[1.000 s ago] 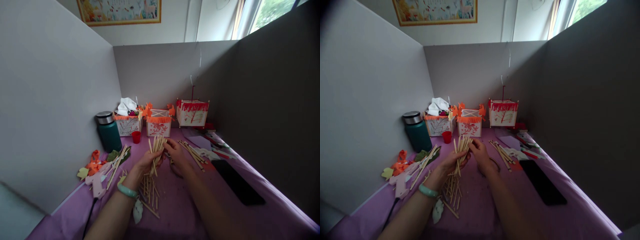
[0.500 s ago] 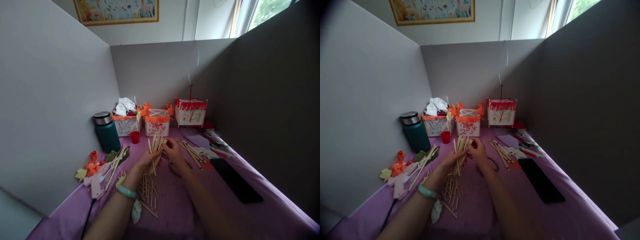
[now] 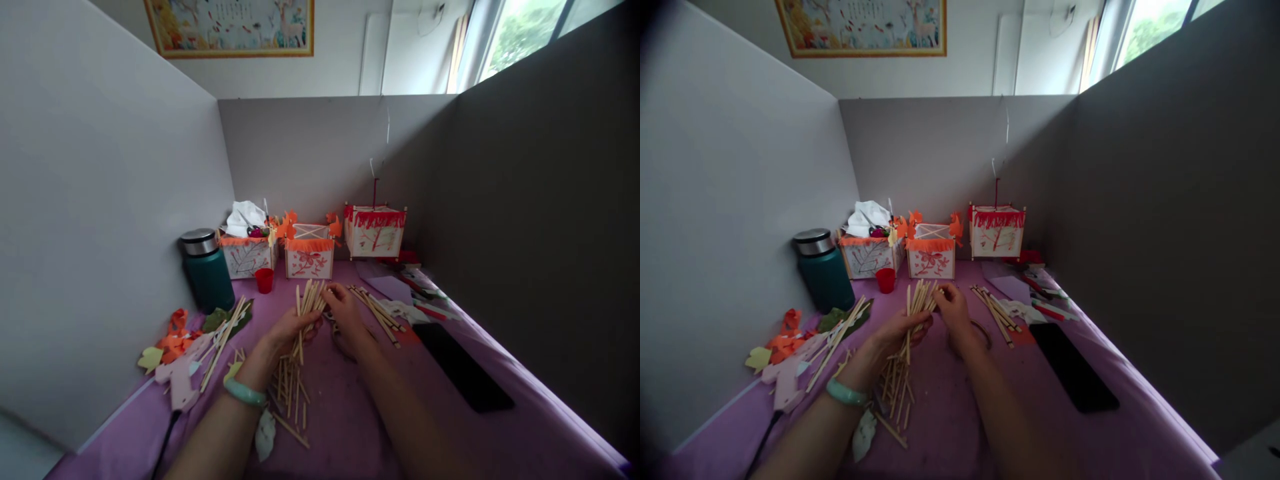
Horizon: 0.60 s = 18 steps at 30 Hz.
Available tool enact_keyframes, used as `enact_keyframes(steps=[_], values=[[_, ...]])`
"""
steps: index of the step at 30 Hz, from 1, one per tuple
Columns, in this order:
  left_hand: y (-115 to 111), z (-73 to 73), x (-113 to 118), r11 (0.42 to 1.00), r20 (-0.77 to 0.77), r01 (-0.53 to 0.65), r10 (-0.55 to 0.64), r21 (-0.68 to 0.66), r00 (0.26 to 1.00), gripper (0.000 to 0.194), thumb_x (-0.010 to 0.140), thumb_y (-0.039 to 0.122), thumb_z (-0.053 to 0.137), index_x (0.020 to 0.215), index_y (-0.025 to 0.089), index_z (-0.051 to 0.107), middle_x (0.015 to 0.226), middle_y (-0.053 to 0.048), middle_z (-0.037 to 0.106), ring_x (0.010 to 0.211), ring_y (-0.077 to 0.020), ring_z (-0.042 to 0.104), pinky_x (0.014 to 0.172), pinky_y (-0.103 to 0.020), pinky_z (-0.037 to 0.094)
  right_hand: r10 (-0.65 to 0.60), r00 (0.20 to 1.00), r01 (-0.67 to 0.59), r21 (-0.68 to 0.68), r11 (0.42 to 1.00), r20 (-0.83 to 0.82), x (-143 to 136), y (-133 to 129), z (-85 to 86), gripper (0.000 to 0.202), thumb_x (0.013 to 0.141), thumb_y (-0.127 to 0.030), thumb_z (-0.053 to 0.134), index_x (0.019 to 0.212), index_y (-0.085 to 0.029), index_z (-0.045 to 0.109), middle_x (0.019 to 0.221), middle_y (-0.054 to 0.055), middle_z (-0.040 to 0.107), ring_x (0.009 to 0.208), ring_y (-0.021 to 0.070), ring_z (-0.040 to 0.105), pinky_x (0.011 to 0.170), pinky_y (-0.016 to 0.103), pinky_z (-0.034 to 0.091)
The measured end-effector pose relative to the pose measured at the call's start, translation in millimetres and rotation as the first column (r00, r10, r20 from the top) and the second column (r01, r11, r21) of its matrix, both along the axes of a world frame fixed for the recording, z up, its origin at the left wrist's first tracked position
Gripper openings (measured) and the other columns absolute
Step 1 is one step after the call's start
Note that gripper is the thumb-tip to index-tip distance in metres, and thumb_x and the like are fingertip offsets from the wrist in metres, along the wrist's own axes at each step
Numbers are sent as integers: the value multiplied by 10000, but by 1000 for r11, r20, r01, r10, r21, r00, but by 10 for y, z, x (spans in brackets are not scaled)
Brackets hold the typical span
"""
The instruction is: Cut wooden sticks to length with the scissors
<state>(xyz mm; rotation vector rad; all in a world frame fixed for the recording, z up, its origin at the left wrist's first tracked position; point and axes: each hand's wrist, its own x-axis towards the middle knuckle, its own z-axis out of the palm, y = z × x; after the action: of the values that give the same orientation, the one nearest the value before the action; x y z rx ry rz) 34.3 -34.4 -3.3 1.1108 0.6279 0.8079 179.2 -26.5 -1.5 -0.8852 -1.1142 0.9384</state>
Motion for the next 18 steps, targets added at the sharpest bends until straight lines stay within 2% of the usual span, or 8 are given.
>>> enact_keyframes(steps=[3,6,9,11,14,16,18], values=[[-14,-6,-28,994,-17,109,-109,-26,994,515,666,478,863,962,126,631,639,42,518,393,-35,373,361,-210,191,-81,984,80,-11,997,-157,48,36,40,190,689,-384,657,714,-211,582,643,-55,568,594,119,502,564,236,396],[-51,13,-59,987,-49,161,-162,-23,986,494,658,480,864,889,120,618,619,45,491,404,-28,353,370,-206,165,-191,918,198,-16,980,-349,195,106,95,218,654,-381,675,736,-211,565,653,-44,630,566,108,509,541,230,398],[-74,56,-94,984,-66,174,-176,-32,982,508,645,475,877,884,123,599,586,64,450,406,-22,311,376,-197,155,-274,823,290,-47,956,-498,433,174,149,262,651,-388,685,762,-224,515,630,-61,623,502,90,487,475,212,375],[-63,82,-115,992,-50,121,-122,-31,991,517,648,488,876,882,135,578,543,91,394,398,-23,271,372,-192,148,-276,778,301,-51,952,-564,574,191,183,304,652,-397,708,742,-228,472,600,-83,587,469,73,465,442,196,363],[-13,88,-117,999,-4,-34,34,-15,999,537,630,533,875,776,185,494,480,122,315,373,-27,212,354,-188,121,-234,794,259,-35,965,-560,605,158,217,369,619,-403,775,753,-224,482,575,-101,563,432,51,418,405,174,329],[23,71,-93,993,5,-114,114,3,993,560,611,555,876,738,205,458,439,127,306,349,-34,201,341,-191,116,-143,875,149,-23,989,-463,475,100,216,397,599,-409,809,822,-220,541,589,-91,591,422,51,418,394,175,319],[44,51,-60,990,-19,-137,137,20,990,543,609,570,868,752,200,498,401,124,312,317,-44,212,330,-200,128,-7,943,1,-17,1000,-333,272,28,188,426,618,-410,811,925,-216,589,625,-68,635,433,63,449,406,186,337]])
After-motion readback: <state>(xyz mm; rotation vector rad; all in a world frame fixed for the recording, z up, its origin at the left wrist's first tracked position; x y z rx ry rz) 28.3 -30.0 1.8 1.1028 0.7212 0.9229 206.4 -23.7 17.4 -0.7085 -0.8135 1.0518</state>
